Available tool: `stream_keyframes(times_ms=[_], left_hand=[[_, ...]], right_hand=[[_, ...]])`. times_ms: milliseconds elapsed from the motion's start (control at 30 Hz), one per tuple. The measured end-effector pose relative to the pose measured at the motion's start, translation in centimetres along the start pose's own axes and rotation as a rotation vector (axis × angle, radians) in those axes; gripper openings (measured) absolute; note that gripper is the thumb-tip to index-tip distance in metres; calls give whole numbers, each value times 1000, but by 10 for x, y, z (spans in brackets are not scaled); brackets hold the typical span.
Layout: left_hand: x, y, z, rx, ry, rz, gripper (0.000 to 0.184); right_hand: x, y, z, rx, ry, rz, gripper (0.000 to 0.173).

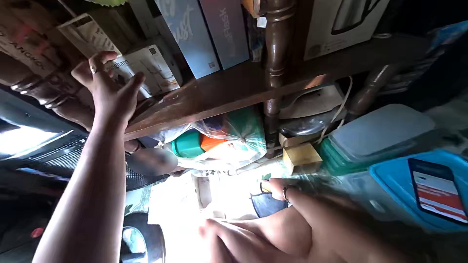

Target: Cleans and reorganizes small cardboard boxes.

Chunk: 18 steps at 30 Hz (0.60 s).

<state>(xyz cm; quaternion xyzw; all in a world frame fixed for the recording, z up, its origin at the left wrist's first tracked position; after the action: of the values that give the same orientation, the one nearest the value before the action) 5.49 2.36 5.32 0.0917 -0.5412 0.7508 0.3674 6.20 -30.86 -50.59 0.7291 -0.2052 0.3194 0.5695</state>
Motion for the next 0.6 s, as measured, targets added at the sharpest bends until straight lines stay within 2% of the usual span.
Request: stream_keyframes(times_ms=[100, 167, 333, 433, 600], left_hand=[[-10, -44, -66, 291, -137, 13, 92], [-8, -72, -89, 345, -249, 40, 107], [-11, -118, -116, 411, -302, 132, 122], [-11, -131, -134, 491, -292, 165, 128], [-23, -130, -154, 582, -239, 108, 118]], right_hand=[[-4, -5, 2, 11, -12, -14, 78], [-8, -8, 2, 37, -29, -38, 63], [-6, -7, 0, 97, -22, -139, 43], [-8, -12, 1, 98, -17, -150, 40], [-8, -16, -6, 165, -4, -116, 37]])
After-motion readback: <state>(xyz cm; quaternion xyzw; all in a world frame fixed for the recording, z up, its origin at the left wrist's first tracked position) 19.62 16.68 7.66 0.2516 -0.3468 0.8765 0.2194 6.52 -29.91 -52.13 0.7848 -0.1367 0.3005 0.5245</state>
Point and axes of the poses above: each hand's wrist, its own y-axis away from the middle knuckle, its own x-axis out of the back of the hand, z = x × y, the point moved 8 cm from there along -y, towards the middle knuckle, and after that the axes turned 10 degrees about -x, right-handed, at the moved point
